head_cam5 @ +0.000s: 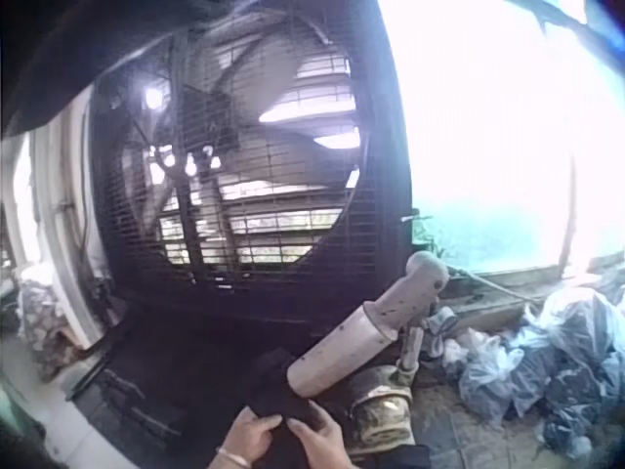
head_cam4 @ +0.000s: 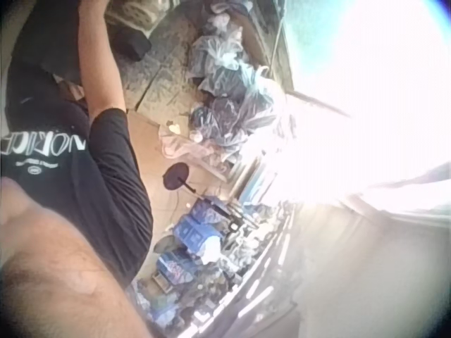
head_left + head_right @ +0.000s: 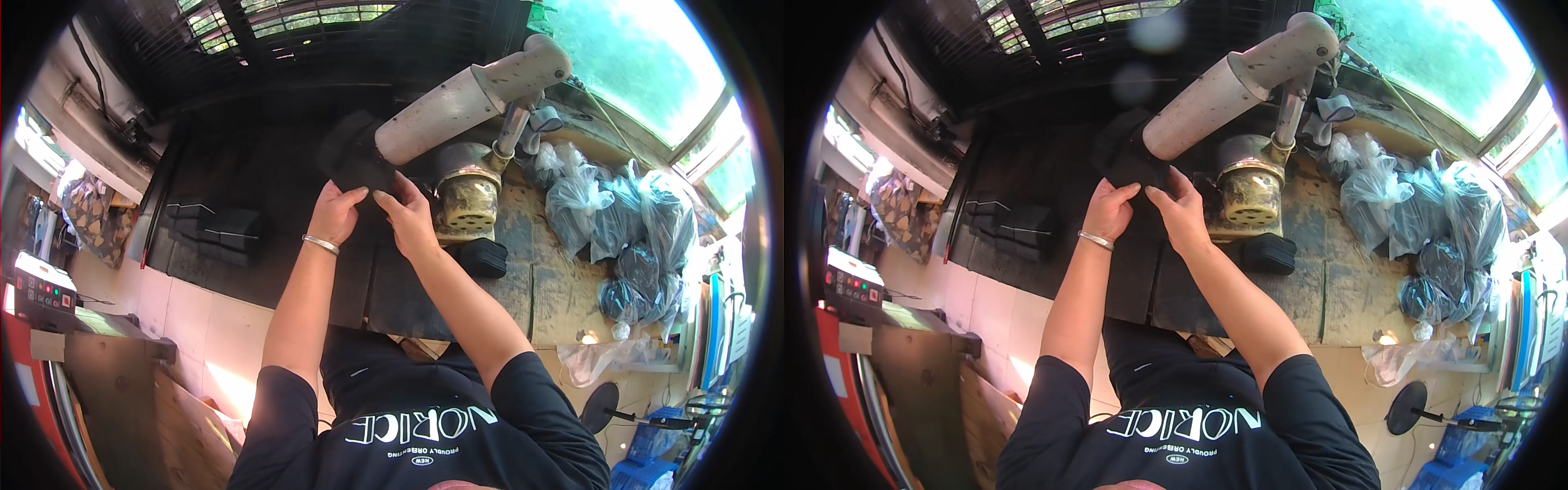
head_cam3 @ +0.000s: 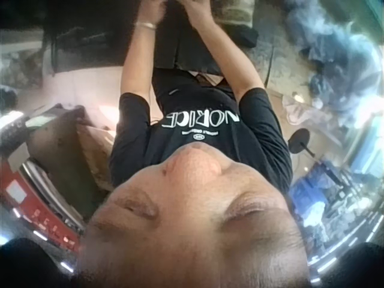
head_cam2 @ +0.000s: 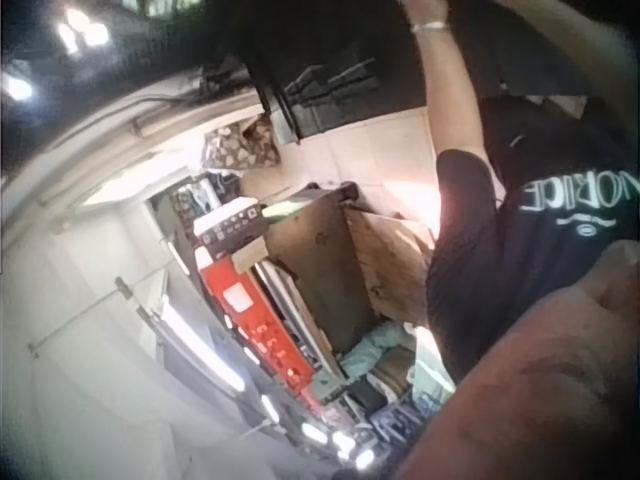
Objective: Shaping and organizing shoe upper components using a finishing machine and rubber bands.
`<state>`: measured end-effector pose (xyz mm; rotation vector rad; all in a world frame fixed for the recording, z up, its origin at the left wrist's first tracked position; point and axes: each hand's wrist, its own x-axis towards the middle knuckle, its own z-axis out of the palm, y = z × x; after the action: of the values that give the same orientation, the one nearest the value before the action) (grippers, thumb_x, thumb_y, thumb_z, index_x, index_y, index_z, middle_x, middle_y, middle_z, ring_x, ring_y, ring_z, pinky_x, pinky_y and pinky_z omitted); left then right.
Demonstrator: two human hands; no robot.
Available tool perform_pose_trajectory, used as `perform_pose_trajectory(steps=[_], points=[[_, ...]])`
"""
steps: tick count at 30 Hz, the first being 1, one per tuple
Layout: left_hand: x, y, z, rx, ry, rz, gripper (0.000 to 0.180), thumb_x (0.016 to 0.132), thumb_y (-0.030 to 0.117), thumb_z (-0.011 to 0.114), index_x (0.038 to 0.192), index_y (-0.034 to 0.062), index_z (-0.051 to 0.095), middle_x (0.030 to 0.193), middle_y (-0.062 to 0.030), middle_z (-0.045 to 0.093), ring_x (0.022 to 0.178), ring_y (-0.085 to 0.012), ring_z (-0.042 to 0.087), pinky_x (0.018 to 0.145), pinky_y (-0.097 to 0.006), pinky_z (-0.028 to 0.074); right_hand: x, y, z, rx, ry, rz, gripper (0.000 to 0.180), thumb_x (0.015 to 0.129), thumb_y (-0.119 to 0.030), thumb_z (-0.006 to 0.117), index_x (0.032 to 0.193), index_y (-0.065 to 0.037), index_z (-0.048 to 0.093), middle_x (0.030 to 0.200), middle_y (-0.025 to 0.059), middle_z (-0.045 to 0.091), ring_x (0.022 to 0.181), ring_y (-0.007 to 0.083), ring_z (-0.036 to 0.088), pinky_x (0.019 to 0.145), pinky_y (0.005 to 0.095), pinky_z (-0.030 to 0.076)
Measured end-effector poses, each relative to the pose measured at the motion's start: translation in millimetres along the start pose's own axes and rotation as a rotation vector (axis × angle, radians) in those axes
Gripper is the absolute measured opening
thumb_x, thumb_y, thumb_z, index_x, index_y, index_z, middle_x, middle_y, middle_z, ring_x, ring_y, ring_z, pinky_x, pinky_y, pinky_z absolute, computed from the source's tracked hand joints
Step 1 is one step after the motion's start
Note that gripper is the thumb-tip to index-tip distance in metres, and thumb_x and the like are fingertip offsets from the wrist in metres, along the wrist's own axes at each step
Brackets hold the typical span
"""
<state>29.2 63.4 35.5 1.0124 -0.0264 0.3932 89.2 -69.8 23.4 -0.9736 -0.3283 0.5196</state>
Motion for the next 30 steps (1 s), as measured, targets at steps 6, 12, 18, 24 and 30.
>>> perform_pose_trajectory(steps=[6, 12, 18, 24, 30], points=[[-5.7, -14.3, 0.7, 0.005, -0.003, -0.043, 0.035, 0.085, -0.004, 0.057, 0.120, -0.0034, 0.060, 0.118, -0.0092, 0.066, 0.110, -0.0184, 0.061, 0.100, -0.030, 0.045, -12.4, 2.6, -11.2, 0.014, 0.062, 0.054, 0.070, 0.086, -0.003, 0.069, 0.144, 0.011, 0.033, 0.136, 0.0182, 0.050, 0.117, 0.0193, 0.054, 0.097, 0.0290, 0.047], [-11.2, -20.2, 7.9, 0.010, -0.003, -0.074, 0.034, 0.086, -0.002, 0.057, 0.120, -0.0040, 0.060, 0.117, -0.0100, 0.066, 0.109, -0.0189, 0.062, 0.099, -0.030, 0.045, -23.5, 1.6, -17.4, -0.002, 0.102, 0.040, 0.070, 0.086, -0.004, 0.070, 0.144, 0.011, 0.033, 0.136, 0.0184, 0.050, 0.117, 0.0191, 0.054, 0.096, 0.0290, 0.047], [-9.6, -0.4, -2.3, 0.062, 0.003, -0.019, 0.032, 0.086, -0.002, 0.056, 0.118, -0.0040, 0.062, 0.116, -0.0106, 0.067, 0.106, -0.0190, 0.063, 0.097, -0.030, 0.047, -1.0, 12.1, -3.3, -0.011, -0.005, -0.008, 0.066, 0.086, -0.006, 0.070, 0.143, 0.006, 0.039, 0.128, 0.0114, 0.058, 0.110, 0.0148, 0.057, 0.088, 0.0259, 0.049], [-12.7, 1.0, -3.8, 0.007, 0.048, 0.025, 0.033, 0.086, -0.005, 0.056, 0.119, -0.0046, 0.060, 0.117, -0.0112, 0.067, 0.109, -0.0200, 0.063, 0.099, -0.031, 0.046, -12.4, -4.2, 6.5, -0.077, -0.023, 0.036, 0.072, 0.085, -0.010, 0.073, 0.145, 0.006, 0.036, 0.131, 0.0127, 0.056, 0.114, 0.0164, 0.056, 0.090, 0.0262, 0.047], [-16.4, -13.6, 1.4, -0.011, 0.006, -0.021, 0.036, 0.086, -0.004, 0.056, 0.121, -0.0049, 0.059, 0.118, -0.0109, 0.066, 0.109, -0.0197, 0.063, 0.099, -0.031, 0.046, -23.8, 0.5, -5.9, -0.076, 0.064, 0.019, 0.073, 0.086, -0.012, 0.072, 0.146, 0.005, 0.035, 0.135, 0.0122, 0.053, 0.115, 0.0147, 0.054, 0.086, 0.0238, 0.046]])
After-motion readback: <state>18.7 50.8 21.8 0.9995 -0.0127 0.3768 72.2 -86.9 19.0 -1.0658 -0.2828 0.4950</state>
